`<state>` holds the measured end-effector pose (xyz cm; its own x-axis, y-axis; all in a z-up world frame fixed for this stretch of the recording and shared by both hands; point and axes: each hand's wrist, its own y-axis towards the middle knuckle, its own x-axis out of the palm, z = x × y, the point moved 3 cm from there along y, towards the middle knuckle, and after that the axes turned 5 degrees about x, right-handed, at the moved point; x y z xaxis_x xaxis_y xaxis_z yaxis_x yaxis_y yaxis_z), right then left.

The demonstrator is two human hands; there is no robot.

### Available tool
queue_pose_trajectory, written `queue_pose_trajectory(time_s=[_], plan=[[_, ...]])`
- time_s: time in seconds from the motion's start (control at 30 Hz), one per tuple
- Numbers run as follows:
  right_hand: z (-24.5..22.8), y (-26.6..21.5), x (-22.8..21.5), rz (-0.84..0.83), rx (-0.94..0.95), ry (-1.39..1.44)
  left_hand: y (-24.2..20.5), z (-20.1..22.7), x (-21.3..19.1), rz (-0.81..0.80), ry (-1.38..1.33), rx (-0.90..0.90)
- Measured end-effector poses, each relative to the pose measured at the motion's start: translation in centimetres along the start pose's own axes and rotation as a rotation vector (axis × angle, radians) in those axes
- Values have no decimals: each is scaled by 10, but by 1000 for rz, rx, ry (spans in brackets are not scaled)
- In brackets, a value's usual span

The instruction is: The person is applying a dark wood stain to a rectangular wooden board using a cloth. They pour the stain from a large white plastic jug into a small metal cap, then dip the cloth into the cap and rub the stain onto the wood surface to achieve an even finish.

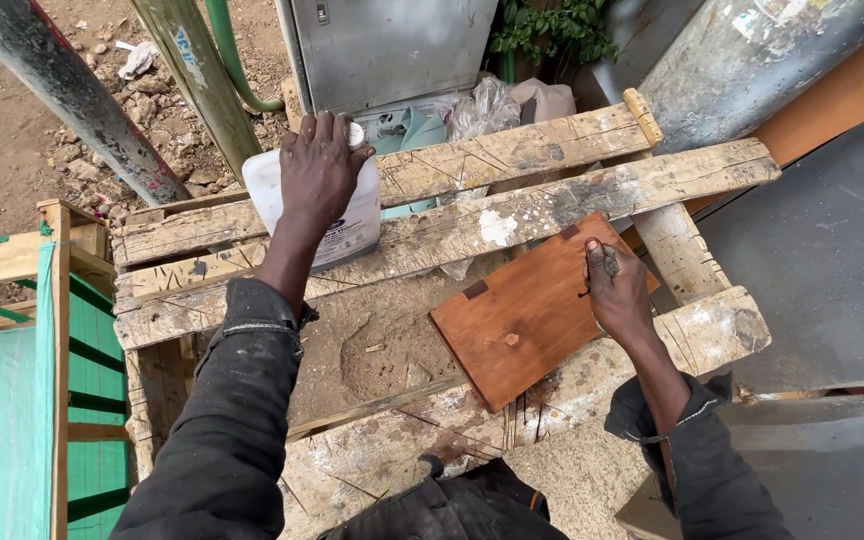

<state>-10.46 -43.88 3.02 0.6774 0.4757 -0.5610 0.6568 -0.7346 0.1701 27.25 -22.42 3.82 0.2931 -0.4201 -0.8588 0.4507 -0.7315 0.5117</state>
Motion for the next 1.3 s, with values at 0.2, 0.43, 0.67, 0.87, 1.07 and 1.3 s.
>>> queue_pose_trajectory(time_s=[0.2, 0.43, 0.67, 0.87, 1.07, 1.3], plan=[[-1, 1, -6, 10, -14, -75, -2, 1, -3, 13, -8, 8], [-31, -2, -14, 50, 0, -105, -3, 1, -1, 19, -9, -1], [-64, -19, -13, -217, 190, -140, -4, 2, -1, 13, -3, -6], [47, -22, 5, -206, 400, -320, -5, 3, -2, 46, 8, -1], [102, -73, 78, -210, 102, -729, -3, 0, 3, 67, 43, 28], [44, -91, 72, -589, 86, -214, -5, -1, 1, 35, 24, 25]])
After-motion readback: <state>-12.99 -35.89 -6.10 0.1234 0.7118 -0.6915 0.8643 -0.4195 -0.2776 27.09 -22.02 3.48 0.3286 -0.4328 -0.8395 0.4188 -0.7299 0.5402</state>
